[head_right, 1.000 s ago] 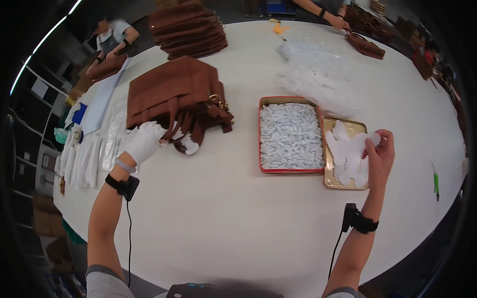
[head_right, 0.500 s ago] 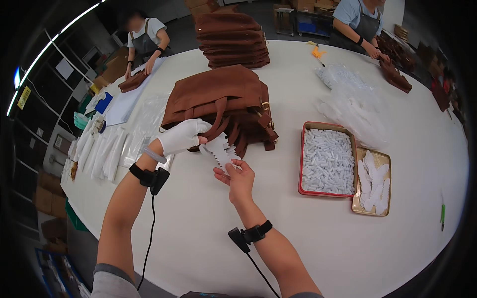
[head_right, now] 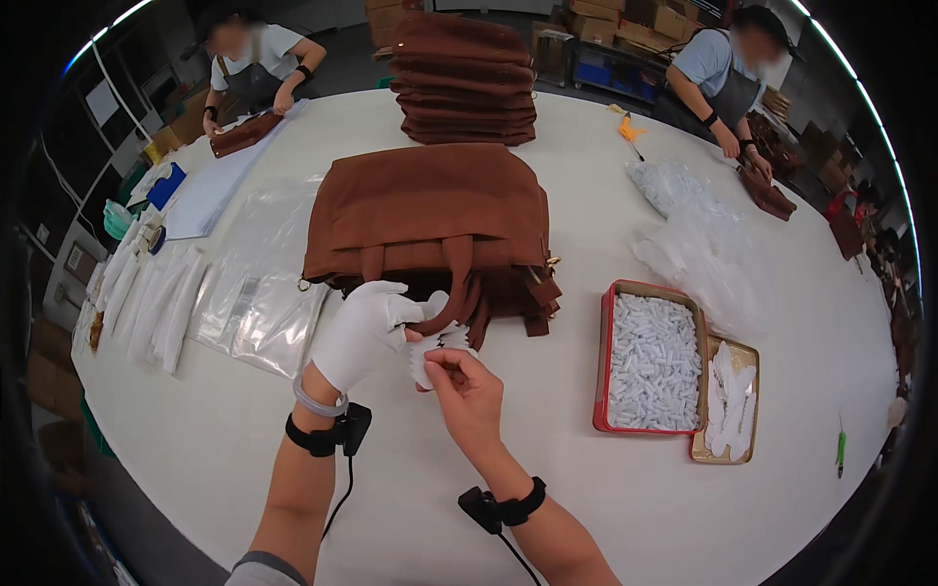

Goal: The person assembles a brown handbag at a workstation. They attach small gold hardware pieces to the bag's corners, wipe the surface with a white cloth, and insert white protective foam inserts into the handles and the bag's interior. The person then places the finished bag on a stack of similar bags.

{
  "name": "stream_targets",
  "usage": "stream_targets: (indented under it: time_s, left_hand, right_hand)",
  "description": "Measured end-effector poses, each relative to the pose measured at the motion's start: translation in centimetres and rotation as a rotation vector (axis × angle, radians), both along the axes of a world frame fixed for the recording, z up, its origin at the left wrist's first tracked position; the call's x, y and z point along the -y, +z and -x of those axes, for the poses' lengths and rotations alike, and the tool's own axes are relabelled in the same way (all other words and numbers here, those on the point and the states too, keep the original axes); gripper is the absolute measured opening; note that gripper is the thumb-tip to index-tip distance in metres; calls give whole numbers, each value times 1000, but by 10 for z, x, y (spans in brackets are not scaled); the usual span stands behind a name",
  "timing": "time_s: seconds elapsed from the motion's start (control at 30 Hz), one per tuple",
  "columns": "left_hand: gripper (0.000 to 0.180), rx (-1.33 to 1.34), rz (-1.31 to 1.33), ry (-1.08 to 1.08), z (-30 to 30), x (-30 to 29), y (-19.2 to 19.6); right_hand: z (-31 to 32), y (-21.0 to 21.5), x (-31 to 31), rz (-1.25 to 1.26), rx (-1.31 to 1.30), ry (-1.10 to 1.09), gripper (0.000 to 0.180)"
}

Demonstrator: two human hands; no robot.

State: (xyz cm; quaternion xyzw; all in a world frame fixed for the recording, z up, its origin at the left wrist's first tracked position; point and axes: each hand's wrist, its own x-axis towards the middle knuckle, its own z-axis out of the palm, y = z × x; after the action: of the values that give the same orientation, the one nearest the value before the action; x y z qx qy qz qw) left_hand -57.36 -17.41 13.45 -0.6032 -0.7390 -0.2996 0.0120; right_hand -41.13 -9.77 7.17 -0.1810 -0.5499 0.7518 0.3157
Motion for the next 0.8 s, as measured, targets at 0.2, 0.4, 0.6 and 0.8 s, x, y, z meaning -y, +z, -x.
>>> stream_targets:
  time_s: [0.2, 0.4, 0.6, 0.8]
  left_hand:
    - [21, 69, -171, -93, 14, -2, -24]
    - [15, -15, -165, -105, 19, -4, -28]
    - [14, 132, -207, -102, 17, -4, -24]
    - [13, 85, -335, 160, 8, -10, -35]
  right_hand:
    - [-1, 4, -17, -617, 102, -38, 26]
    - [26, 20, -25, -1239, 96, -316, 26]
    - [47, 24, -33, -1194, 137, -480, 17]
    - [51, 16, -36, -1107, 176, -489, 9]
